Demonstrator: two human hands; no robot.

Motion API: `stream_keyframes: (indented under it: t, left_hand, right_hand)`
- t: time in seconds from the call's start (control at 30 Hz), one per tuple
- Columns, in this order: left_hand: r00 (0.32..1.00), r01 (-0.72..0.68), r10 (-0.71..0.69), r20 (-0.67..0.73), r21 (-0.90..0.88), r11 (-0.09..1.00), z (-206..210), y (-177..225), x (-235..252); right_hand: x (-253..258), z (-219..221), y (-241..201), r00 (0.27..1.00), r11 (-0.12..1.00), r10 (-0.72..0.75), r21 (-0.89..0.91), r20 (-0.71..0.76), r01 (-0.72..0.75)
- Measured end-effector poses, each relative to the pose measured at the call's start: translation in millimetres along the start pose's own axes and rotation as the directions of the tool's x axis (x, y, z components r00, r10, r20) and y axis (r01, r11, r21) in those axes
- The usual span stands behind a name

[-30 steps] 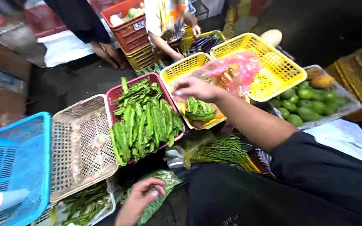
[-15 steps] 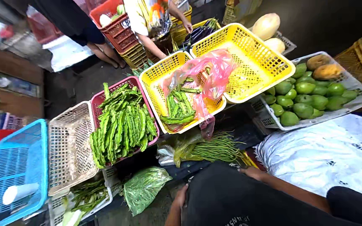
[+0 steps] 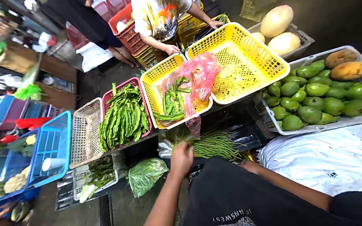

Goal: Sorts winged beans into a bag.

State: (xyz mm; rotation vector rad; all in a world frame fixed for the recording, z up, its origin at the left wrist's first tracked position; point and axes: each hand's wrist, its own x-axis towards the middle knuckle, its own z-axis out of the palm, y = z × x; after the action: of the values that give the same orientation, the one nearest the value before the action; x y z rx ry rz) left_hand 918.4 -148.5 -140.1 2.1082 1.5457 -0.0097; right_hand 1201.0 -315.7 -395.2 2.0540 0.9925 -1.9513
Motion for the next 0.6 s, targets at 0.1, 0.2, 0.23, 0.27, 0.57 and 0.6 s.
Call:
stream_keyframes:
  t: [0.1, 0.2, 0.23, 0.27, 0.57, 0.6]
  left_hand:
    - [0.937, -0.176, 0.194, -0.291, 0.089, 0.98, -64, 38, 79]
    - [0.982, 0.095, -0.072, -0.174, 0.125, 0.988, -87, 32, 174]
    - [0.97, 0.221, -0.207, -0.124, 0.116, 0.968, -86, 27, 200]
    - [0.944, 0.328, -0.32, -0.085, 0.094, 0.94, -82, 22, 220]
    - [0.863, 0.505, -0.49, -0.126, 0.154, 0.85, -37, 3, 263]
    - [0.87, 0.492, -0.478, -0.121, 0.152, 0.857, -39, 3, 262]
  right_hand:
    - [-15, -18, -35, 0.996, 0.995, -0.091, 0.047, -0.023, 0.092]
    - [-27, -31, -63, 0.978, 0.963, -0.203, 0.173, -0.044, 0.207]
    - [-35, -37, -73, 0.972, 0.947, -0.229, 0.219, -0.054, 0.236]
    - [-45, -42, -80, 0.967, 0.927, -0.245, 0.275, -0.065, 0.253]
    - [-108, -69, -86, 0.945, 0.804, -0.285, 0.496, -0.164, 0.328]
    - [-114, -72, -93, 0.94, 0.809, -0.299, 0.479, -0.167, 0.342]
